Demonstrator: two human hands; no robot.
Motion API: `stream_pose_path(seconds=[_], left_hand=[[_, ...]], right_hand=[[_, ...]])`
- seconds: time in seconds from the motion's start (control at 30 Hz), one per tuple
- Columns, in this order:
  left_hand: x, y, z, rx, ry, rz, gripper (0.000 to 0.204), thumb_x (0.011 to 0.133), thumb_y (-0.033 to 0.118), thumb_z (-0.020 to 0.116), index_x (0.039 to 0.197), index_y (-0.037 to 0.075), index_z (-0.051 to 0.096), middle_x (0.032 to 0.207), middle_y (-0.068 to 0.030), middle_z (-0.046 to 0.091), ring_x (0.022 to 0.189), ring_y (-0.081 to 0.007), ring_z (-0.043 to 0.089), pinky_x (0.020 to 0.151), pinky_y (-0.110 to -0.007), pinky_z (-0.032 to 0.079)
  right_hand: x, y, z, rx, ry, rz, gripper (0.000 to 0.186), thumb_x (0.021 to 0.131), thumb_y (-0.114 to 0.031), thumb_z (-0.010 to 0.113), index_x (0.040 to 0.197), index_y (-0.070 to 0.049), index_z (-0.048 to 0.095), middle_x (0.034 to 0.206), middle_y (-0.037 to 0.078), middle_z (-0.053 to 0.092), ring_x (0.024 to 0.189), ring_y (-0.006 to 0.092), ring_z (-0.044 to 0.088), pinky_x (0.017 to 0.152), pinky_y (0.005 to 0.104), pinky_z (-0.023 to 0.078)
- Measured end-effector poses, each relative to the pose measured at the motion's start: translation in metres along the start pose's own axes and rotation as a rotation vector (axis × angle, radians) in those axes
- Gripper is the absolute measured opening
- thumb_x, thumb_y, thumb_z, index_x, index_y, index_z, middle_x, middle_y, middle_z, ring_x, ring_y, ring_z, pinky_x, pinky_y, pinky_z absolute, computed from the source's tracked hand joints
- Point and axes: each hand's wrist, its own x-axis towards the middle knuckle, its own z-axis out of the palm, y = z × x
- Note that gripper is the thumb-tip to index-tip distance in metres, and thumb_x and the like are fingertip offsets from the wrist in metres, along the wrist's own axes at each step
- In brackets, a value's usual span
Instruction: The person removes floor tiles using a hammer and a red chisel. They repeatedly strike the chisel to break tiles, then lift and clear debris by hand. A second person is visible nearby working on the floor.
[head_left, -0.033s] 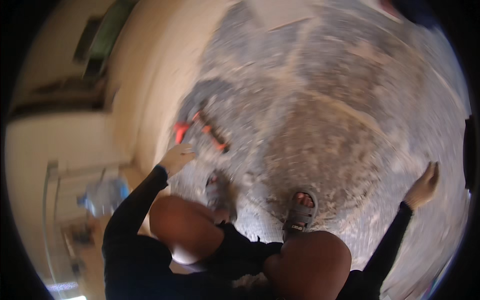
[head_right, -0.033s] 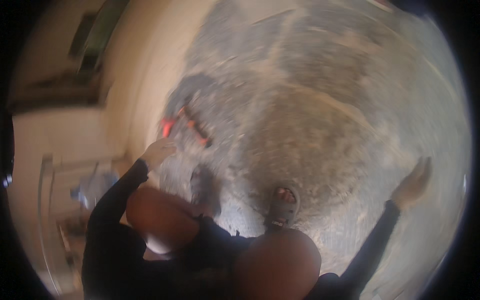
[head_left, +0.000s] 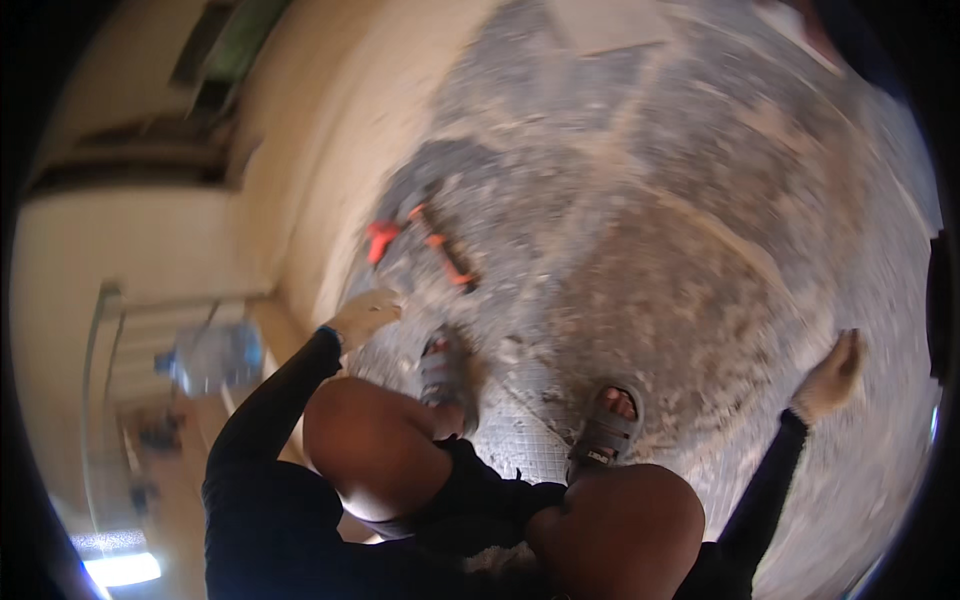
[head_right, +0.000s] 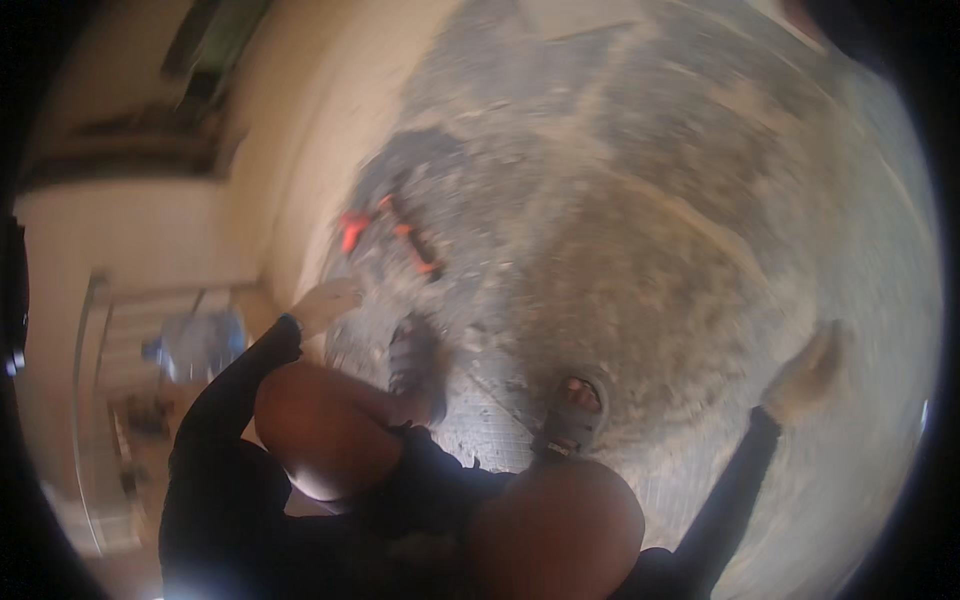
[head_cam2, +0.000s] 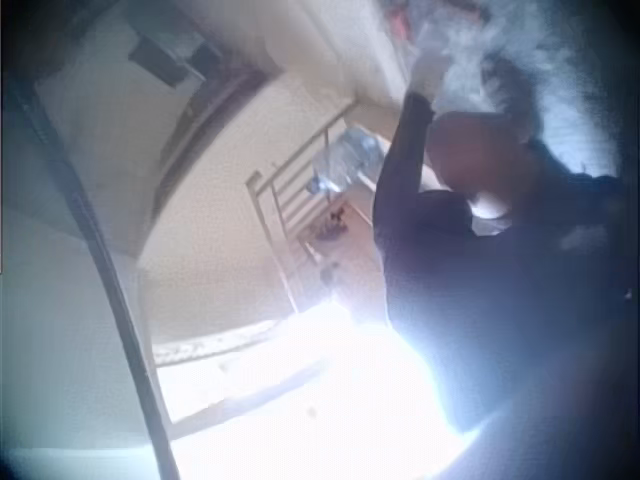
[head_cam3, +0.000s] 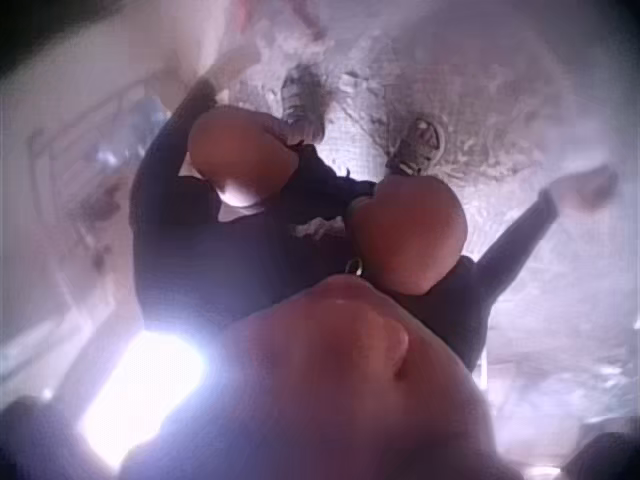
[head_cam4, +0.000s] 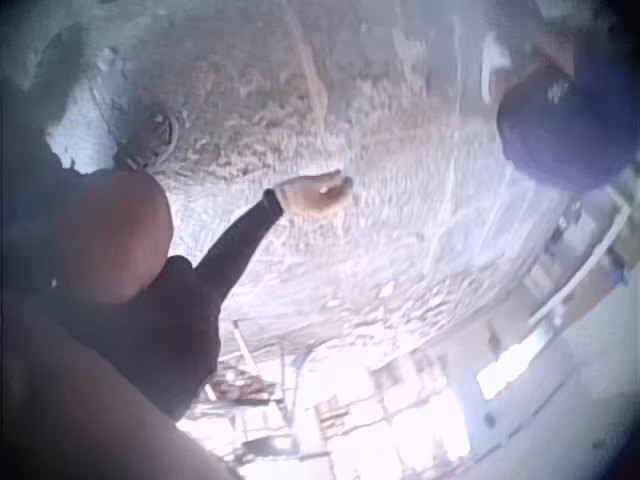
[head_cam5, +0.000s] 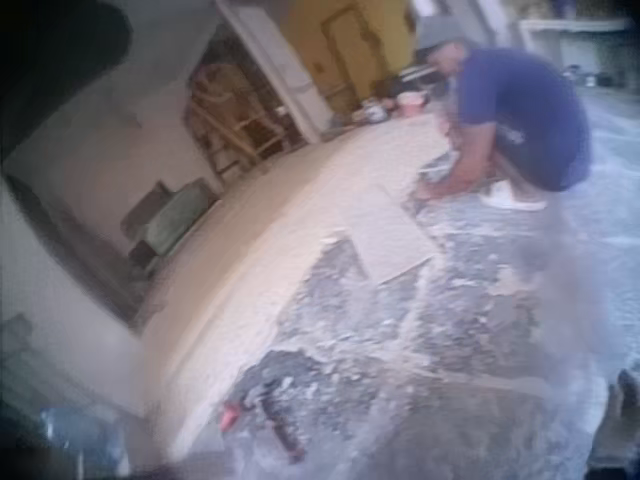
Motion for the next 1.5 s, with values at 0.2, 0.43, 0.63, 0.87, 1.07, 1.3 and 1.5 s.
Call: stream_pose_path(seconds=[0.2, 0.43, 0.63, 0.87, 1.07, 1.3, 1.5], left_hand=[[-0.180, -0.108, 0.049, 0.074, -0.168, -0.090, 0.044, 0.105, 0.028, 0.075, 0.140, 0.001, 0.073, 0.133, -0.0187, 0.079, 0.126, -0.0312, 0.074, 0.112, -0.042, 0.056], [-0.222, -0.136, 0.095, -0.342, 0.285, -0.317, 0.035, 0.104, 0.021, 0.074, 0.135, 0.004, 0.076, 0.128, -0.0174, 0.080, 0.120, -0.0334, 0.075, 0.107, -0.042, 0.058], [-0.172, -0.190, 0.110, -0.345, 0.314, -0.458, 0.042, 0.094, 0.038, 0.081, 0.129, 0.015, 0.083, 0.126, -0.0181, 0.080, 0.112, -0.0372, 0.077, 0.100, -0.046, 0.059], [-0.070, -0.177, 0.115, 0.114, 0.414, -0.187, 0.053, 0.085, 0.041, 0.089, 0.130, 0.014, 0.083, 0.118, -0.0162, 0.079, 0.107, -0.0411, 0.076, 0.099, -0.053, 0.059], [-0.032, -0.180, 0.125, 0.208, 0.324, -0.382, 0.054, 0.084, 0.052, 0.088, 0.123, 0.015, 0.084, 0.113, -0.0137, 0.081, 0.108, -0.0376, 0.077, 0.094, -0.053, 0.059], [-0.020, -0.180, 0.132, 0.354, 0.377, -0.346, 0.070, 0.079, 0.081, 0.084, 0.091, 0.012, 0.083, 0.094, -0.0135, 0.080, 0.093, -0.0394, 0.078, 0.083, -0.052, 0.060], [-0.023, -0.173, 0.131, 0.312, 0.382, -0.330, 0.052, 0.075, 0.062, 0.093, 0.093, 0.015, 0.085, 0.094, -0.0126, 0.080, 0.095, -0.0381, 0.079, 0.085, -0.051, 0.060]], right_hand=[[-0.125, -0.202, 0.211, 0.614, -0.580, -0.390, 0.029, 0.103, -0.015, 0.083, 0.127, 0.001, 0.079, 0.125, 0.015, 0.082, 0.117, 0.0330, 0.077, 0.105, 0.0437, 0.058], [-0.196, -0.348, 0.239, 0.554, -0.993, -0.837, 0.033, 0.094, -0.015, 0.086, 0.123, -0.001, 0.080, 0.118, 0.017, 0.080, 0.112, 0.0383, 0.076, 0.102, 0.0463, 0.059], [-0.251, -0.368, 0.215, 0.388, -1.350, -0.923, 0.026, 0.091, -0.011, 0.086, 0.116, -0.006, 0.081, 0.112, 0.014, 0.079, 0.107, 0.0348, 0.076, 0.096, 0.0452, 0.058], [-0.326, -0.345, 0.180, 0.006, -1.268, -1.161, 0.054, 0.079, -0.026, 0.100, 0.127, -0.014, 0.078, 0.113, 0.008, 0.071, 0.109, 0.0348, 0.067, 0.095, 0.0505, 0.052], [-0.341, -0.320, 0.176, -0.171, -1.167, -1.056, 0.056, 0.083, -0.030, 0.099, 0.132, -0.017, 0.076, 0.122, 0.005, 0.069, 0.113, 0.0344, 0.065, 0.097, 0.0514, 0.051], [-0.351, -0.303, 0.184, 0.135, -1.206, -1.027, 0.046, 0.077, -0.019, 0.100, 0.116, -0.014, 0.077, 0.114, 0.007, 0.072, 0.106, 0.0362, 0.068, 0.092, 0.0511, 0.053], [-0.344, -0.286, 0.174, 0.316, -1.293, -0.852, 0.032, 0.083, -0.005, 0.092, 0.108, -0.009, 0.073, 0.106, 0.010, 0.075, 0.094, 0.0326, 0.073, 0.083, 0.0459, 0.058]])
